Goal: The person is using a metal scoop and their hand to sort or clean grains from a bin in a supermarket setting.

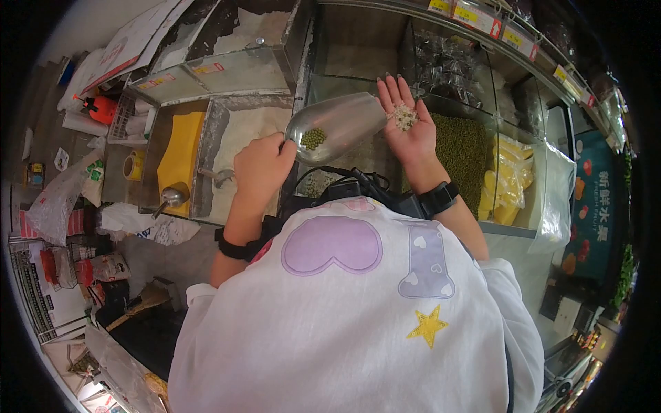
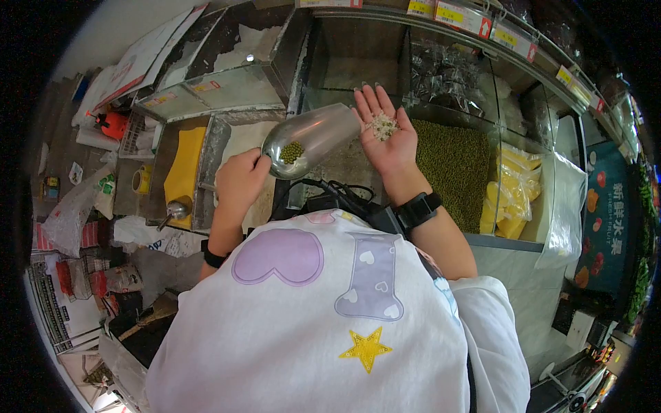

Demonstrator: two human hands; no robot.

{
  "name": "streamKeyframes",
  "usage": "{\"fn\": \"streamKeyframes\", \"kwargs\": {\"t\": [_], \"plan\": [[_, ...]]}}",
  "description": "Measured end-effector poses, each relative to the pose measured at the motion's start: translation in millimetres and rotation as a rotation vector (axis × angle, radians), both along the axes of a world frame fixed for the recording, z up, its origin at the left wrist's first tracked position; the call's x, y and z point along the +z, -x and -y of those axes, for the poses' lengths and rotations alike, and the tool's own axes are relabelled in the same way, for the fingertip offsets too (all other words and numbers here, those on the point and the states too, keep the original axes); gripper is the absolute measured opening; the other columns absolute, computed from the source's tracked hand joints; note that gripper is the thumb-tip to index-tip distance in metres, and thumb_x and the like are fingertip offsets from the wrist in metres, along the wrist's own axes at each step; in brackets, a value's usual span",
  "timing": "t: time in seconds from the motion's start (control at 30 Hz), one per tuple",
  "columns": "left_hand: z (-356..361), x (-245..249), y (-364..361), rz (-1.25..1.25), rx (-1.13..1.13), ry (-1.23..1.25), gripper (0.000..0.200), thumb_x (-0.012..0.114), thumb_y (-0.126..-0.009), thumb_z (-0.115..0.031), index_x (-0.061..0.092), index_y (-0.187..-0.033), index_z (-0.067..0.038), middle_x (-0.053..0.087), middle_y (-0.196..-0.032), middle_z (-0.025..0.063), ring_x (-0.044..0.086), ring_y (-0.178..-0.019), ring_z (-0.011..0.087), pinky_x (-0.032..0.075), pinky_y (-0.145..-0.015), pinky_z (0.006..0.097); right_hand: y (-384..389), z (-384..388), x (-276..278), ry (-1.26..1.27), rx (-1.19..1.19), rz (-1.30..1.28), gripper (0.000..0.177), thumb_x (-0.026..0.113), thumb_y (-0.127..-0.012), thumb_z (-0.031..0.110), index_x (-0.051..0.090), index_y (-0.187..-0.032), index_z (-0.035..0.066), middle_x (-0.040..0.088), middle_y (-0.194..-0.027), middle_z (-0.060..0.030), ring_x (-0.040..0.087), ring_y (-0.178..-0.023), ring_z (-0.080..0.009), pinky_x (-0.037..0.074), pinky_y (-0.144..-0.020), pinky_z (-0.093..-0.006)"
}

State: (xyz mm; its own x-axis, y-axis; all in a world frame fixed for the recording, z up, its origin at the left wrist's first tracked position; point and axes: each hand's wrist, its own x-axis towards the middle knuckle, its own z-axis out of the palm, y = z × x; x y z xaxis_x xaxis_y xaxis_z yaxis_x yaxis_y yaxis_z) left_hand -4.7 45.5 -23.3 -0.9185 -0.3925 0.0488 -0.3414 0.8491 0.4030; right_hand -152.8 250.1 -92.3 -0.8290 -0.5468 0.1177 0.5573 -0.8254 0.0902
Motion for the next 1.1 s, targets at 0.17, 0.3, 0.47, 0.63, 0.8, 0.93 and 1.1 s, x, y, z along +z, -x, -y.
{"fn": "streamKeyframes", "kwargs": {"t": [0.17,0.3,0.47,0.63,0.8,0.93,1.1], "plan": [[1.2,-4.3,1.4,0.003,-0.024,0.026,0.029,0.048,-0.079,-0.032,0.061,-0.072,-0.006,0.06,-0.066,0.0161,0.059,-0.064,0.0358,0.045,-0.058,0.0446,-0.8,1.4,6.1,-0.037,0.012,0.043,0.051,0.022,-0.096,0.03,0.031,-0.134,-0.002,0.029,-0.141,-0.0199,0.024,-0.133,-0.0333,0.021,-0.109,-0.0432],[-0.8,-2.8,2.2,0.013,-0.034,0.01,0.03,0.048,-0.078,-0.032,0.061,-0.072,-0.006,0.06,-0.066,0.0159,0.059,-0.065,0.0356,0.045,-0.058,0.0442,-0.6,1.0,5.1,0.01,0.057,0.018,0.051,0.023,-0.095,0.029,0.029,-0.134,-0.003,0.027,-0.142,-0.0205,0.022,-0.134,-0.0337,0.018,-0.11,-0.0422],[-3.5,-1.1,5.4,0.021,-0.038,0.024,0.03,0.048,-0.078,-0.032,0.062,-0.073,-0.006,0.061,-0.067,0.0156,0.059,-0.065,0.0352,0.045,-0.059,0.044,-1.8,2.2,6.8,-0.017,0.074,0.002,0.051,0.025,-0.095,0.028,0.029,-0.134,-0.004,0.027,-0.142,-0.0212,0.021,-0.134,-0.0336,0.018,-0.11,-0.0419],[-5.6,-0.3,7.1,0.066,-0.033,0.008,0.031,0.047,-0.079,-0.033,0.062,-0.073,-0.007,0.06,-0.066,0.0157,0.059,-0.065,0.0351,0.045,-0.058,0.0441,-2.6,3.9,7.8,-0.125,0.07,0.016,0.048,0.026,-0.095,0.028,0.035,-0.13,-0.004,0.031,-0.14,-0.0204,0.025,-0.132,-0.0322,0.021,-0.109,-0.0424],[-3.5,-3.7,5.3,0.047,-0.012,0.035,0.031,0.048,-0.079,-0.033,0.061,-0.072,-0.006,0.06,-0.066,0.0157,0.059,-0.065,0.0351,0.045,-0.058,0.0442,6.2,3.2,-18.4,-0.721,0.13,0.337,0.044,0.026,-0.095,0.027,0.047,-0.123,-0.002,0.045,-0.131,-0.0152,0.046,-0.112,-0.0252,0.037,-0.091,-0.0358],[-0.9,-7.9,3.8,0.039,-0.003,0.045,0.031,0.048,-0.079,-0.033,0.06,-0.072,-0.005,0.06,-0.066,0.0158,0.059,-0.065,0.0358,0.045,-0.059,0.0445,-0.7,2.7,-9.2,-0.837,0.136,0.339,0.044,0.026,-0.095,0.026,0.046,-0.123,-0.001,0.05,-0.127,-0.0136,0.048,-0.105,-0.0229,0.038,-0.085,-0.0328],[-2.2,-10.2,1.6,0.056,-0.005,0.025,0.032,0.048,-0.079,-0.033,0.06,-0.071,-0.005,0.06,-0.066,0.0166,0.059,-0.066,0.0361,0.045,-0.059,0.0447,-0.4,1.0,-4.9,-0.698,0.138,0.194,0.045,0.025,-0.094,0.027,0.045,-0.125,0.0,0.048,-0.13,-0.0133,0.048,-0.109,-0.0217,0.037,-0.084,-0.0314]]}}
